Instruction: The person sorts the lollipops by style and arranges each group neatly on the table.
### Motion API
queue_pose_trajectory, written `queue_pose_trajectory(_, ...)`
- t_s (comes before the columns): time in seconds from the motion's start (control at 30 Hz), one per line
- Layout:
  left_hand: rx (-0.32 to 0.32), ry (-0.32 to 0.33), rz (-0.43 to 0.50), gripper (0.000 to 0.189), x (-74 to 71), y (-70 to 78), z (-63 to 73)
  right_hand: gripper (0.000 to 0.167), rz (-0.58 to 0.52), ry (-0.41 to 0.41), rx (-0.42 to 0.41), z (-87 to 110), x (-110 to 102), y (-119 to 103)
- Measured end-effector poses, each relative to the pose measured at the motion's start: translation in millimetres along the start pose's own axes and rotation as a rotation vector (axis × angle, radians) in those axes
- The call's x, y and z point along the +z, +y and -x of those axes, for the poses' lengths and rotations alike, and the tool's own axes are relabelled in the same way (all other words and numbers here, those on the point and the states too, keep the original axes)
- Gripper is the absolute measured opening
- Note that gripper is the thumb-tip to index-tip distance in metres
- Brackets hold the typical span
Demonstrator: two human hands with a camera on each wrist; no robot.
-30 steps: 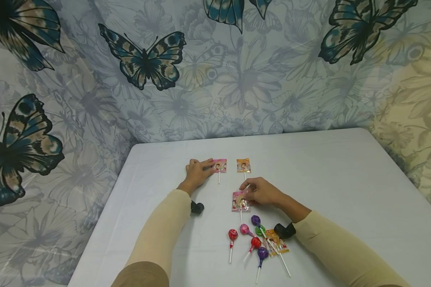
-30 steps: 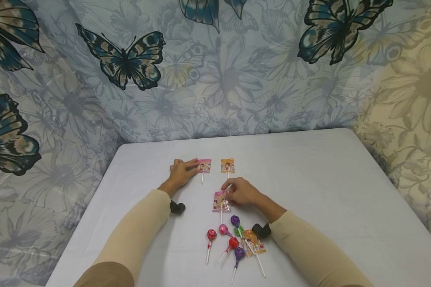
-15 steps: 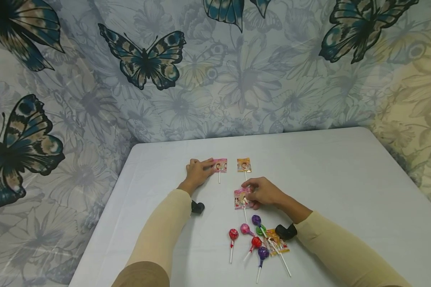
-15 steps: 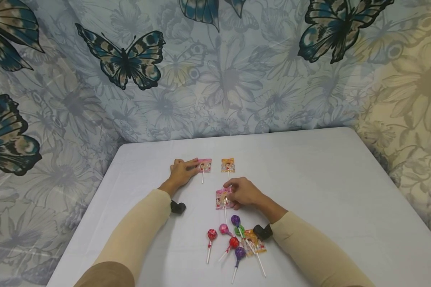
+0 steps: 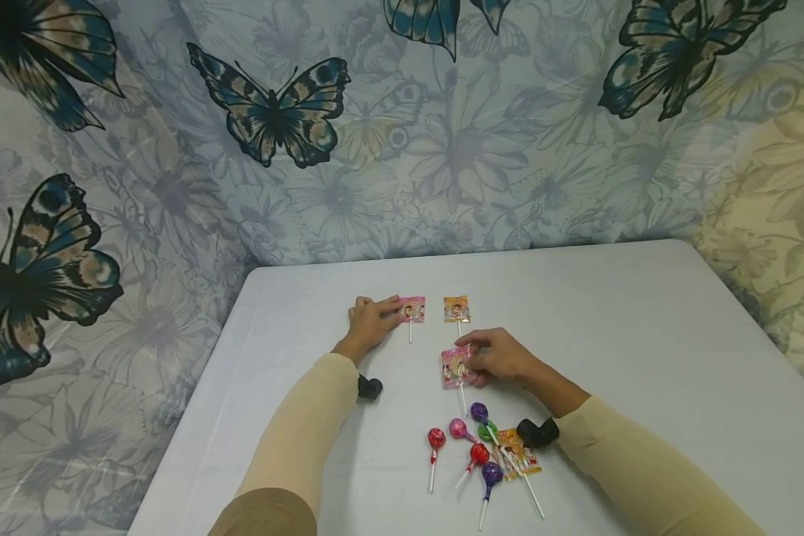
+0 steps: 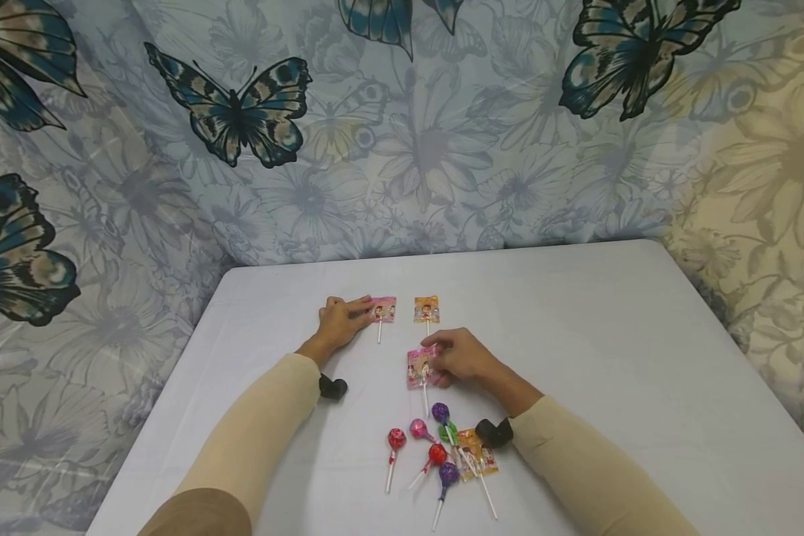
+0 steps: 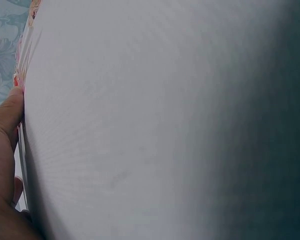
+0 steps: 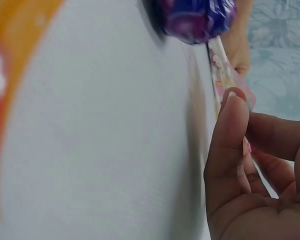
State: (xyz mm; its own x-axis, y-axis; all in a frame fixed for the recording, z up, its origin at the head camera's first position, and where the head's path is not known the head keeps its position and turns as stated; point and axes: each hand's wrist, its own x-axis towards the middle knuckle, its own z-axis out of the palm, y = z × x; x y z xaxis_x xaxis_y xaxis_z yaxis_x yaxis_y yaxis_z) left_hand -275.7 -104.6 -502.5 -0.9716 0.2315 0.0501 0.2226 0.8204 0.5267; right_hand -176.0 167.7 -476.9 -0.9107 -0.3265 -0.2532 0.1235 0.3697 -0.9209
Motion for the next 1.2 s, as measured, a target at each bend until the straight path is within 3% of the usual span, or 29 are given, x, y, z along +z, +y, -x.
queue_pose_trajectory(0.27,-0.049,-0.037,0.002,0.044,-2.1,0.3,-1.3,0.038,-0.016,0.032,-0.034,0.1,-13.4,-6.4)
queue_pose_trajectory(0.53,-0.020,-0.041,0.000,0.041,-3.5,-0.3,-2.1,0.039,-0.032,0.089,-0.048,-3.8,-29.3,-12.3)
queue_pose_trajectory(0.8,-0.031,-0.047,0.005,0.042,-2.4,-1.8,-2.1,0.040,-0.052,0.122,-0.066,-9.5,-51.0,-17.3)
queue_pose_trajectory(1.0,-0.003,-0.018,0.010,0.040,-3.4,-0.3,-0.1,0.042,-0.056,0.148,-0.054,-14.2,-65.5,-19.3)
queue_pose_trajectory(1.2,-0.035,-0.037,0.021,0.042,-3.1,-0.7,-0.4,0.041,-0.052,0.182,-0.035,-20.4,-76.2,-17.5)
